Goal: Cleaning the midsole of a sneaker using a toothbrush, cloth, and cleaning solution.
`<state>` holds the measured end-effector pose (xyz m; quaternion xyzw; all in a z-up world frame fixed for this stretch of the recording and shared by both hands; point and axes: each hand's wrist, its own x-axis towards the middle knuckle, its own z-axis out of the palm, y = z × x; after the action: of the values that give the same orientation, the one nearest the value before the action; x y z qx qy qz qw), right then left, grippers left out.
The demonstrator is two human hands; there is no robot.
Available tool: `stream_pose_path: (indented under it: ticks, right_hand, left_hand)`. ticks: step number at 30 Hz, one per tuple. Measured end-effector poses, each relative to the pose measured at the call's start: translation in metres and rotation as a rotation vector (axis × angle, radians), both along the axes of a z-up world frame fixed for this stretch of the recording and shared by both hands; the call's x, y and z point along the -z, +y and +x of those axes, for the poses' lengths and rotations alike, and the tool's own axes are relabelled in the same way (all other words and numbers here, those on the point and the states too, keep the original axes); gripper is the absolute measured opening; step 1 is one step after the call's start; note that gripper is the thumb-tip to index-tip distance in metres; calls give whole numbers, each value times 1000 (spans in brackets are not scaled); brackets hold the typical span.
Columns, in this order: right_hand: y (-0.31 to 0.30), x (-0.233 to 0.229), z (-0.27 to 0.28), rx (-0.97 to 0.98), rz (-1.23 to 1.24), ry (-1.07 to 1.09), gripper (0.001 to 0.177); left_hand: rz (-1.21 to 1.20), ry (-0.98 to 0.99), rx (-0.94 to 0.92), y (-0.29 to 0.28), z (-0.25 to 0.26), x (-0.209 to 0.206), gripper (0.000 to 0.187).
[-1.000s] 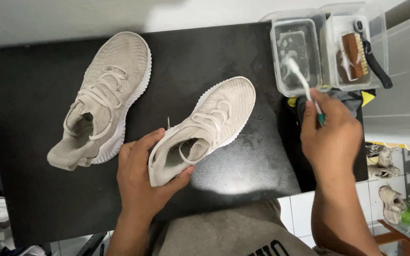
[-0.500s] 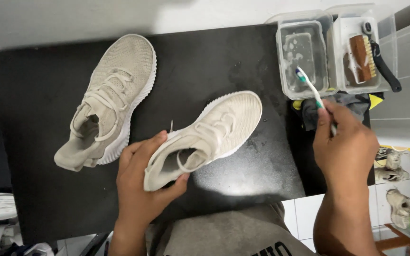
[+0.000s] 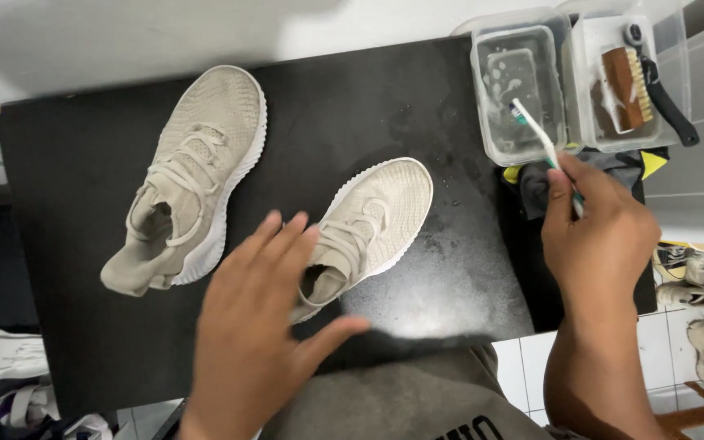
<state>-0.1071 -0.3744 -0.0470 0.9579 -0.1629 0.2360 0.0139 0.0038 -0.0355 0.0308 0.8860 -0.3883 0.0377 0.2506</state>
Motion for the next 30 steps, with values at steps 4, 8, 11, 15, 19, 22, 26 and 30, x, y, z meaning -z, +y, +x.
stream_pose_path:
  ticks: [4,8,11,15,19,22,26,30]
  right_hand:
    - [2,1,-3,103,30,21,21]
    - [8,-3,-9,132,309,22,26]
    - [16,-9,-18,102,428,38,19]
    - [37,-13,-27,-31,875,114,22]
    - [68,-10,-8,-39,996,145,30]
    - [84,-14,7,-132,870,55,21]
    - [89,-16,10,-225,882,73,21]
    - [93,-20,30,-296,724,72,28]
  left_hand:
    - [275,-162,-45,-17,-2,14,84]
    - [434,-260,-55,-16,0,20,74]
    - [440,-248,-56,-8,-7,21,69]
    - [596,-230,-85,-2,-16,24,77]
    - [614,-180,-96,-16,-15,34,79]
    - [648,-229,-135,-29,-16,32,104]
    - [568,-305,-217,-37,-16,39,97]
    - [542,-353,-212,-37,-12,40,95]
